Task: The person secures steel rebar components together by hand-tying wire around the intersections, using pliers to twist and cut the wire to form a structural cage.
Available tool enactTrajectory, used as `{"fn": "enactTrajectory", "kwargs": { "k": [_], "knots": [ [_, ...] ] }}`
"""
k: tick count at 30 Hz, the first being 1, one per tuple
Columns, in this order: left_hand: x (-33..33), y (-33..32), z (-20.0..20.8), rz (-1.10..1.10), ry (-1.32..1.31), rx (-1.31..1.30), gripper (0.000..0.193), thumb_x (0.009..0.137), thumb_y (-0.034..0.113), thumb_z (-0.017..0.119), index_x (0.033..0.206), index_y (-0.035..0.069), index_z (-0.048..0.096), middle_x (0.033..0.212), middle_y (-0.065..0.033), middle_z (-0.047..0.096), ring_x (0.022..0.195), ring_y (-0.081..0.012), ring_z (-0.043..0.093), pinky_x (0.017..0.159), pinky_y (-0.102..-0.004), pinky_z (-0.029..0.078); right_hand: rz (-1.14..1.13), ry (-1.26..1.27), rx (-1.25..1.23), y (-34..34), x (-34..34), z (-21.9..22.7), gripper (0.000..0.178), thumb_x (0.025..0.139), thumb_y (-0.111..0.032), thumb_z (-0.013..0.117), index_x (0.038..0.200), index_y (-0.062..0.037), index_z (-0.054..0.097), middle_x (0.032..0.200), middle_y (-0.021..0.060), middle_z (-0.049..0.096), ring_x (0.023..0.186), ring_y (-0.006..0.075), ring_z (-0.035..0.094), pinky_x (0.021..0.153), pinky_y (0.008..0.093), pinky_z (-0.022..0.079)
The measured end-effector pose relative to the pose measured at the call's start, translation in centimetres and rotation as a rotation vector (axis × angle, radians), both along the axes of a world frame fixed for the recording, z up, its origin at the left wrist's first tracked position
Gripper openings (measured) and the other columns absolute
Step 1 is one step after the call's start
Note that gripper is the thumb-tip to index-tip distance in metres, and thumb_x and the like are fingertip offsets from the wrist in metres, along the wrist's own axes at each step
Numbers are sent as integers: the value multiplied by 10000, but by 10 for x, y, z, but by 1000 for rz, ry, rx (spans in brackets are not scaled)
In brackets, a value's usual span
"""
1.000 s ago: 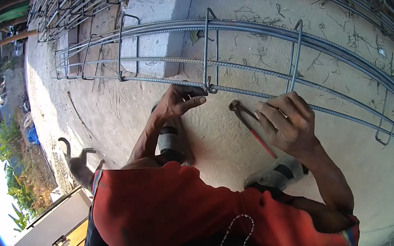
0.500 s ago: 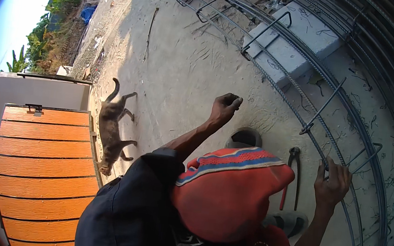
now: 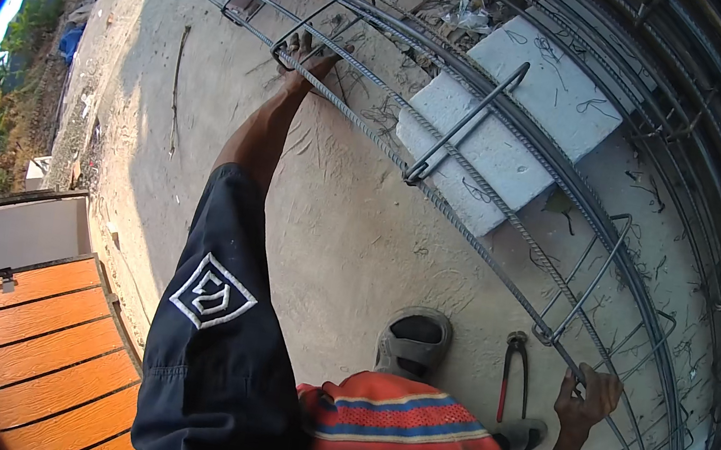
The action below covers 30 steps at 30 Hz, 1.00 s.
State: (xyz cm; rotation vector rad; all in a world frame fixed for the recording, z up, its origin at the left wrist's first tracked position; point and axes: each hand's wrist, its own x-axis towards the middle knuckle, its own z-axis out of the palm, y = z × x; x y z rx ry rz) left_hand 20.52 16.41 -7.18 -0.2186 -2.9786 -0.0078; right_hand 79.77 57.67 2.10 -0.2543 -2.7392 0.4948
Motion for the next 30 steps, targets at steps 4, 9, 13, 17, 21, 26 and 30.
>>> {"fn": "enactTrajectory", "kwargs": {
  "k": [4, 9, 13, 17, 21, 26, 30],
  "knots": [
    [-16, -14, -2, -269, -61, -153, 642, 723, 584, 582, 1184, 137, 554, 1162, -165, 548, 1078, -374, 514, 883, -464, 403, -1, -68, -10, 0, -1, 5, 166, 766, -192, 640, 827, -40, 613, 602, 41, 518, 558, 207, 461, 558, 352, 329],
    [91, 19, 13, -173, -223, 244, 249, 807, 252, 571, 998, 106, 634, 831, -167, 629, 761, -369, 606, 677, -416, 481, -40, -87, 28, 4, 2, 11, 186, 763, -196, 657, 855, -41, 610, 627, 39, 523, 567, 208, 463, 571, 353, 330],
    [209, 4, 20, -71, -166, 364, 222, 803, 201, 617, 960, 51, 663, 682, -145, 643, 592, -263, 628, 570, -357, 484, -70, -65, -117, -8, 5, 11, 241, 747, -151, 666, 930, -2, 614, 786, 108, 570, 758, 280, 518, 673, 411, 406],
    [302, 38, 18, 44, -204, 618, 221, 791, 159, 653, 960, 17, 659, 689, -111, 658, 562, -152, 604, 542, -294, 474, -131, -37, -93, -21, 33, 37, 251, 743, -137, 661, 943, 7, 617, 948, 135, 587, 874, 326, 531, 780, 435, 436],
    [357, 88, 43, 330, -615, 1083, 232, 829, 185, 651, 933, -23, 652, 722, -76, 641, 604, -176, 616, 450, -274, 477, -189, -44, -225, -31, 77, 55, 262, 734, -102, 660, 961, 16, 603, 981, 151, 581, 918, 335, 536, 794, 442, 443],
    [372, 92, 65, 201, -552, 1061, 545, 864, 420, 577, 1162, -36, 562, 1051, -230, 580, 966, -320, 601, 624, -394, 583, -247, -53, -310, -38, 110, 57, 229, 702, -103, 675, 891, 14, 617, 930, 138, 579, 864, 306, 559, 715, 399, 479],
    [372, 87, 91, 254, -481, 1101, 418, 856, 315, 627, 1098, -25, 606, 926, -130, 625, 773, -171, 624, 552, -294, 543, -255, -45, -391, -32, 131, 49, 215, 657, -38, 685, 855, 9, 616, 894, 135, 584, 813, 278, 586, 664, 356, 487]
  ]
}}
